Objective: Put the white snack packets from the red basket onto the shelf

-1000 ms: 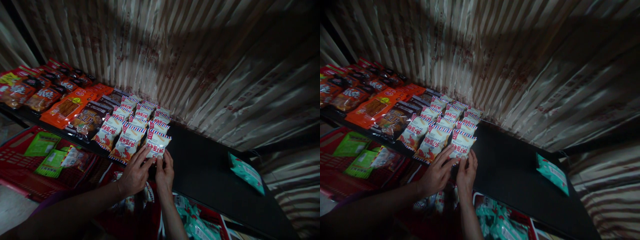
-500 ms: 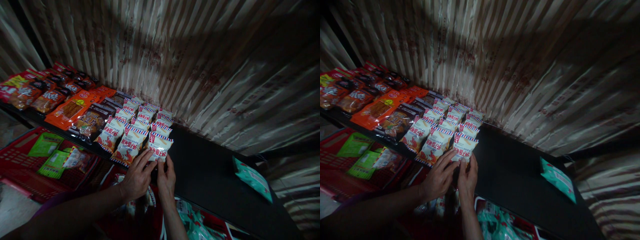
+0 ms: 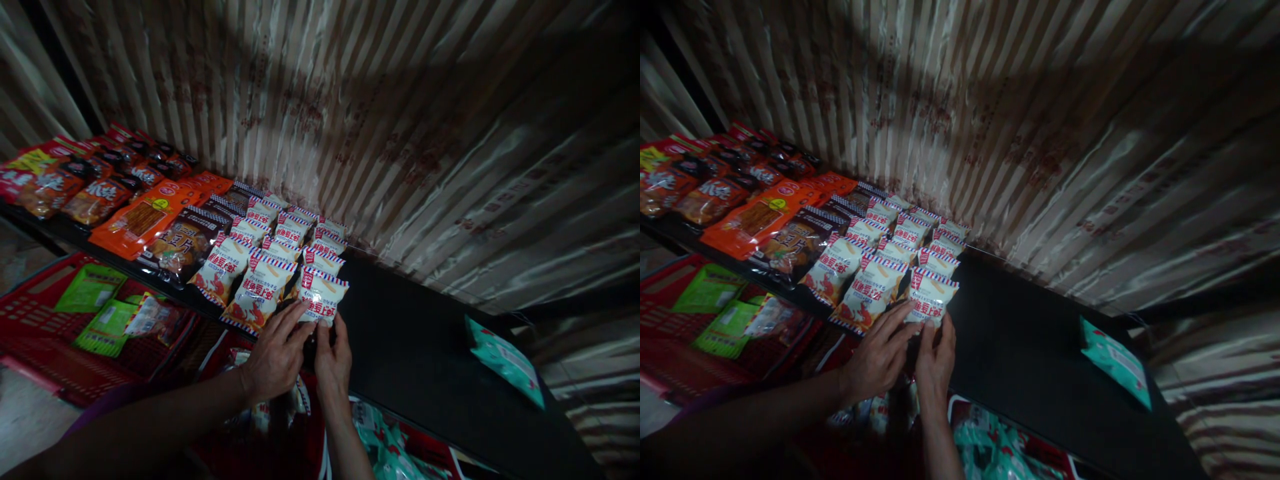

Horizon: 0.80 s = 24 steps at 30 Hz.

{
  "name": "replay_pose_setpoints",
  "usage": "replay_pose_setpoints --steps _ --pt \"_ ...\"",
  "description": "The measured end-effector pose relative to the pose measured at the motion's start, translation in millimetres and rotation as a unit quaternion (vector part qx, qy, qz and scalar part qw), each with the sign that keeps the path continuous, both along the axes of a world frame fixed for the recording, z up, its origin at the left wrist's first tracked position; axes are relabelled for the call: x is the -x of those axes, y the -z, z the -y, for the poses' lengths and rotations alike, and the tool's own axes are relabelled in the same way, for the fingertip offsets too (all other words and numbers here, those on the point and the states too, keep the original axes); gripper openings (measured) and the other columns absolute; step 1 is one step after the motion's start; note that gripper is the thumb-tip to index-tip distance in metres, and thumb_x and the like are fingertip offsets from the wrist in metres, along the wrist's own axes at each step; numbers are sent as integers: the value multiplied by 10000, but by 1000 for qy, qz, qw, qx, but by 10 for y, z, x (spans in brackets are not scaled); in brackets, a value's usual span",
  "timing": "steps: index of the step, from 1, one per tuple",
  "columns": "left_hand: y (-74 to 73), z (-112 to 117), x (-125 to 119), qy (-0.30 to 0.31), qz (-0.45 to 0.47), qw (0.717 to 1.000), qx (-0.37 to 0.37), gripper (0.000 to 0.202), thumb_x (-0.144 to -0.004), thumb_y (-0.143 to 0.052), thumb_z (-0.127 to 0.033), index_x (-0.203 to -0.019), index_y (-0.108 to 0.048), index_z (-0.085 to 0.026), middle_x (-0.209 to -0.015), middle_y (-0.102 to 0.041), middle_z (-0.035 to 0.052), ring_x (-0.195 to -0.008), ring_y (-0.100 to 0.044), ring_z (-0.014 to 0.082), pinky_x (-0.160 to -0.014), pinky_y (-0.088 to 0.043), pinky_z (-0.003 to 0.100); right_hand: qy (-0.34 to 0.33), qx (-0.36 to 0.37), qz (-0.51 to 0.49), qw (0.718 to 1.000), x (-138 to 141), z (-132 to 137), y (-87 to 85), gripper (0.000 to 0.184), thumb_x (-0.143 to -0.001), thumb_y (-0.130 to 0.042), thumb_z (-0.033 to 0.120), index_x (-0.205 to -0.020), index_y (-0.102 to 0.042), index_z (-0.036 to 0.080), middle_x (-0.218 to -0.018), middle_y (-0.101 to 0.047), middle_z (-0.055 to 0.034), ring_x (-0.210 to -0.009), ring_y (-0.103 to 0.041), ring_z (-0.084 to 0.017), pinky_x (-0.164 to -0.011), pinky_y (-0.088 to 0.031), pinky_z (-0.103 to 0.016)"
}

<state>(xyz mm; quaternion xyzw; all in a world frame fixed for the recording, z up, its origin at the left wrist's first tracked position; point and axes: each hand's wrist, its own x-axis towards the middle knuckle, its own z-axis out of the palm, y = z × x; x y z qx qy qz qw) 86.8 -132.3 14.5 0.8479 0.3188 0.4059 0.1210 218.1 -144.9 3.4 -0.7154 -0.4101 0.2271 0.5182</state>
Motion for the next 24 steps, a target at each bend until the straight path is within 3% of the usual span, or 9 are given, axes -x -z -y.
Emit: replay_pose_setpoints --steps 7,17,24 --pt "-10 31 -26 -10 4 1000 15 488 -806 -400 -51 -1283 -449 -138 -1451 -343 161 -1361 -291 272 -1065 -367 495 2 12 -19 1000 -2 -1 16 602 -811 -471 537 -1303 -491 192 -1250 -596 -100 -1151 -525 -251 -956 -406 -391" --pt "6 67 -61 -24 -13 999 40 499 -818 -404 -63 -1314 -424 -123 -1517 -202 165 -1406 -191 276 -1092 -339 473 17 29 -40 999 21 2 -72 670 -788 -481 569 -1312 -472 151 -1266 -573 -134 -1140 -533 -264 -958 -402 -403" --pt "-8 82 -36 -41 -42 998 34 485 -822 -432 -113 -1305 -451 -147 -1501 -274 146 -1387 -251 271 -1082 -340 467 18 31 -11 999 32 13 -72 667 -795 -468 570 -1315 -469 152 -1257 -573 -143 -1114 -542 -265 -938 -411 -410"
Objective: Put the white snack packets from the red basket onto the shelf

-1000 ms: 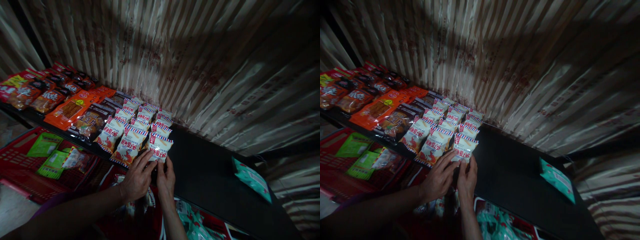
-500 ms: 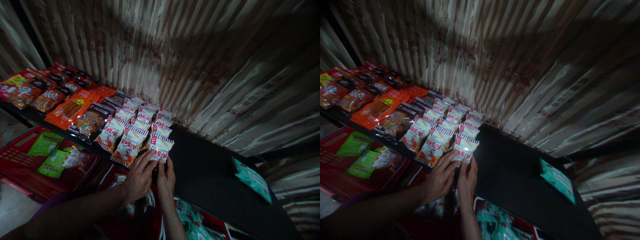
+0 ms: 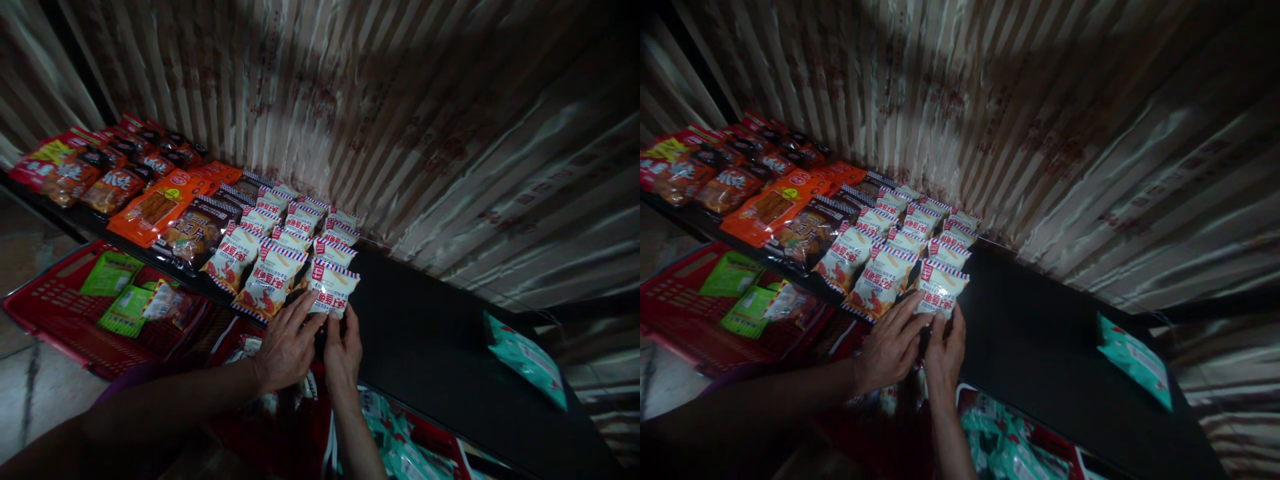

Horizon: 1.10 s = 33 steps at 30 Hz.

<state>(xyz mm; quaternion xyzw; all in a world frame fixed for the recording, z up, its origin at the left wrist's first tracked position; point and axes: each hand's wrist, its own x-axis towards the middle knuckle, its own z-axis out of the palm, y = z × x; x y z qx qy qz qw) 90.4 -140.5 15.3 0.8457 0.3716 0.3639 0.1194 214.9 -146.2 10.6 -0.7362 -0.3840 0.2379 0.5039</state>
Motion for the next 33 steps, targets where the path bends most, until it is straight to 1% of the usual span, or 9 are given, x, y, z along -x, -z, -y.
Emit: replay_pose_setpoints --steps 5,7,10,13,16,20,24,27,33 --pt "-17 -15 20 -11 6 1000 -5 492 -808 -436 -112 -1298 -466 -149 -1494 -295 140 -1374 -282 274 -1064 -357 462 -8 1 35 999 8 4 20 655 -808 -449 559 -1310 -475 140 -1276 -556 -159 -1160 -514 -273 -972 -387 -426" --pt "-23 -23 20 -13 15 1000 -4 485 -807 -436 -112 -1289 -466 -144 -1486 -312 143 -1368 -295 270 -1058 -363 456 -7 -12 34 999 -2 6 33 647 -800 -469 550 -1308 -481 150 -1273 -563 -146 -1169 -509 -269 -977 -387 -424" --pt "-25 -35 4 -22 37 999 3 494 -815 -430 -122 -1309 -425 -138 -1473 -333 150 -1364 -305 259 -1060 -364 452 -6 -34 5 999 -34 9 61 649 -780 -513 534 -1322 -474 178 -1249 -592 -108 -1162 -521 -257 -966 -405 -405" --pt "-18 -51 -30 -31 55 998 12 553 -828 -431 -134 -1370 -324 -122 -1489 -290 167 -1386 -258 255 -1082 -341 460 -5 -38 -38 999 -62 3 64 686 -769 -533 537 -1349 -443 182 -1251 -598 -97 -1160 -533 -256 -939 -435 -387" --pt "-9 -76 -73 -41 66 997 22 606 -840 -441 -149 -1410 -239 -112 -1513 -221 177 -1409 -192 259 -1102 -314 466 -8 -28 -91 995 -65 -8 17 724 -771 -543 545 -1379 -398 179 -1310 -558 -97 -1188 -522 -254 -935 -447 -365" --pt "4 -124 -134 -48 69 996 29 605 -862 -432 -155 -1424 -209 -131 -1522 -193 175 -1416 -169 263 -1104 -312 476 -25 -21 -148 988 -55 -22 -67 739 -782 -550 542 -1401 -358 188 -1373 -501 -94 -1221 -500 -246 -958 -436 -351" --pt "25 -145 -197 -53 75 995 44 647 -868 -417 -143 -1453 -143 -159 -1537 -152 163 -1422 -134 273 -1110 -294 500 -27 -7 -158 987 -64 -49 -100 786 -755 -574 568 -1407 -351 191 -1354 -522 -98 -1201 -515 -254 -941 -447 -358" --pt "44 -132 -231 -58 67 994 62 673 -873 -411 -140 -1465 -91 -162 -1537 -139 174 -1422 -129 280 -1100 -309 501 -21 7 -164 986 -71 -84 -118 829 -727 -580 599 -1405 -357 178 -1328 -546 -101 -1171 -536 -262 -896 -476 -354" --pt "59 -103 -240 -69 60 993 72 677 -874 -420 -146 -1462 -83 -138 -1529 -152 194 -1416 -155 289 -1076 -339 492 -18 -1 -199 980 -70 -138 -167 839 -706 -597 608 -1390 -378 174 -1335 -540 -102 -1155 -550 -265 -883 -488 -345"
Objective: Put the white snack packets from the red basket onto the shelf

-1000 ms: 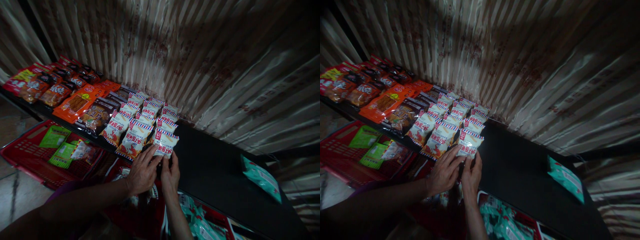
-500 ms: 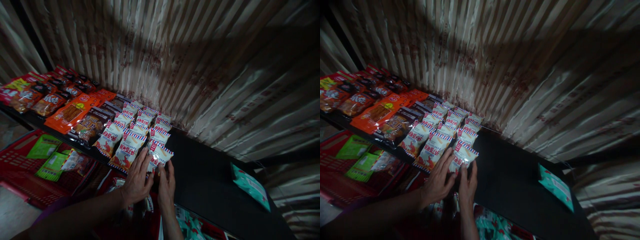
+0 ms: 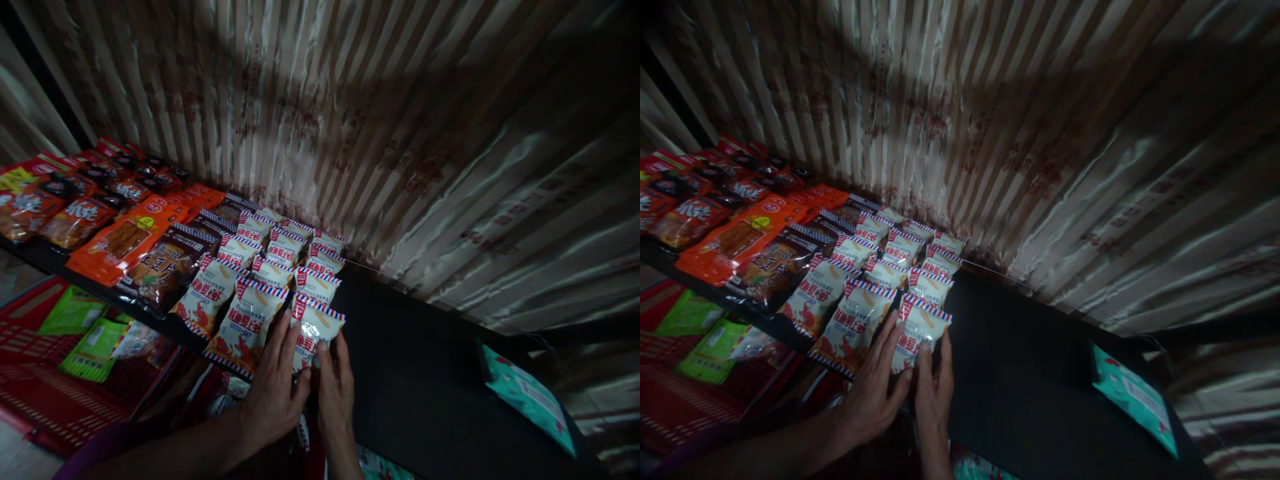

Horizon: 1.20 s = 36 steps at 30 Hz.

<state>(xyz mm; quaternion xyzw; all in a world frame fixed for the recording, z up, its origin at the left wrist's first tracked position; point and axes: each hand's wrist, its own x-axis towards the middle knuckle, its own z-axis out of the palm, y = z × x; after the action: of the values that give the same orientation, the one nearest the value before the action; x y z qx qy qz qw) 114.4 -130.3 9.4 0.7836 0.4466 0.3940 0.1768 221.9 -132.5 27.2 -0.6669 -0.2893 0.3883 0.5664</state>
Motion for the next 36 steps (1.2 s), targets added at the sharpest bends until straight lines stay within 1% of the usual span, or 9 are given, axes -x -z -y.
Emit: replay_pose_setpoints --steps 4,7,9,12,18,22,26,31,36 --pt "-4 3 -4 -8 -1 1000 10 710 -857 -441 -145 -1464 -73 -130 -1535 -130 189 -1416 -154 291 -1078 -339 476 -23 1 11 1000 -25 -10 2 815 -719 -604 587 -1391 -375 184 -1349 -528 -98 -1171 -540 -263 -899 -479 -341" --pt "1 -4 -6 -6 -7 1000 13 714 -858 -438 -146 -1466 -63 -124 -1534 -131 192 -1416 -155 291 -1076 -340 477 -37 15 36 999 -53 -10 21 789 -728 -606 568 -1384 -383 190 -1317 -558 -95 -1146 -557 -261 -882 -484 -342" --pt "9 -10 -5 -1 -14 1000 13 712 -862 -436 -150 -1467 -61 -123 -1534 -131 192 -1416 -151 292 -1076 -338 480 -42 23 50 998 -66 -9 36 773 -735 -598 565 -1374 -395 182 -1284 -584 -101 -1116 -576 -261 -859 -492 -342" --pt "17 -15 -7 -2 -26 1000 14 705 -871 -429 -157 -1469 -58 -117 -1534 -125 196 -1418 -142 297 -1076 -332 489 -50 16 70 996 -66 -10 53 768 -742 -587 565 -1372 -392 173 -1265 -597 -111 -1100 -587 -258 -849 -494 -339" --pt "-5 -6 -28 -10 -47 999 22 690 -879 -409 -154 -1472 -58 -126 -1542 -95 186 -1423 -110 295 -1077 -322 490 -47 21 75 996 -39 -9 50 765 -747 -583 565 -1376 -386 177 -1252 -606 -108 -1099 -589 -256 -891 -473 -349" --pt "-29 8 -36 -25 -52 998 17 699 -883 -412 -172 -1475 -42 -124 -1546 -77 182 -1424 -101 292 -1085 -311 478 -40 18 65 997 -41 -4 33 796 -755 -582 567 -1411 -337 187 -1315 -558 -102 -1167 -544 -255 -944 -441 -352" --pt "-28 6 -48 -38 -56 998 -5 710 -875 -424 -173 -1474 -51 -101 -1548 -65 180 -1425 -90 296 -1095 -296 467 -42 -1 39 998 -56 -14 54 817 -762 -582 563 -1434 -292 200 -1359 -519 -92 -1224 -498 -255 -1001 -402 -366" --pt "-8 -2 -51 -36 -63 997 -39 708 -875 -405 -161 -1473 -31 -101 -1550 -49 176 -1428 -71 288 -1101 -286 470 -36 -15 47 998 -65 -18 76 816 -755 -600 549 -1432 -299 206 -1381 -496 -85 -1257 -465 -256 -1047 -356 -379" --pt "-32 21 -10 -16 -69 995 -72 681 -892 -419 -234 -1470 -80 -113 -1548 -42 183 -1425 -71 310 -1096 -285 500 -7 -16 39 999 -74 -21 1 841 -724 -602 586 -1415 -330 192 -1433 -429 -90 -1310 -401 -264 -1089 -305 -398"
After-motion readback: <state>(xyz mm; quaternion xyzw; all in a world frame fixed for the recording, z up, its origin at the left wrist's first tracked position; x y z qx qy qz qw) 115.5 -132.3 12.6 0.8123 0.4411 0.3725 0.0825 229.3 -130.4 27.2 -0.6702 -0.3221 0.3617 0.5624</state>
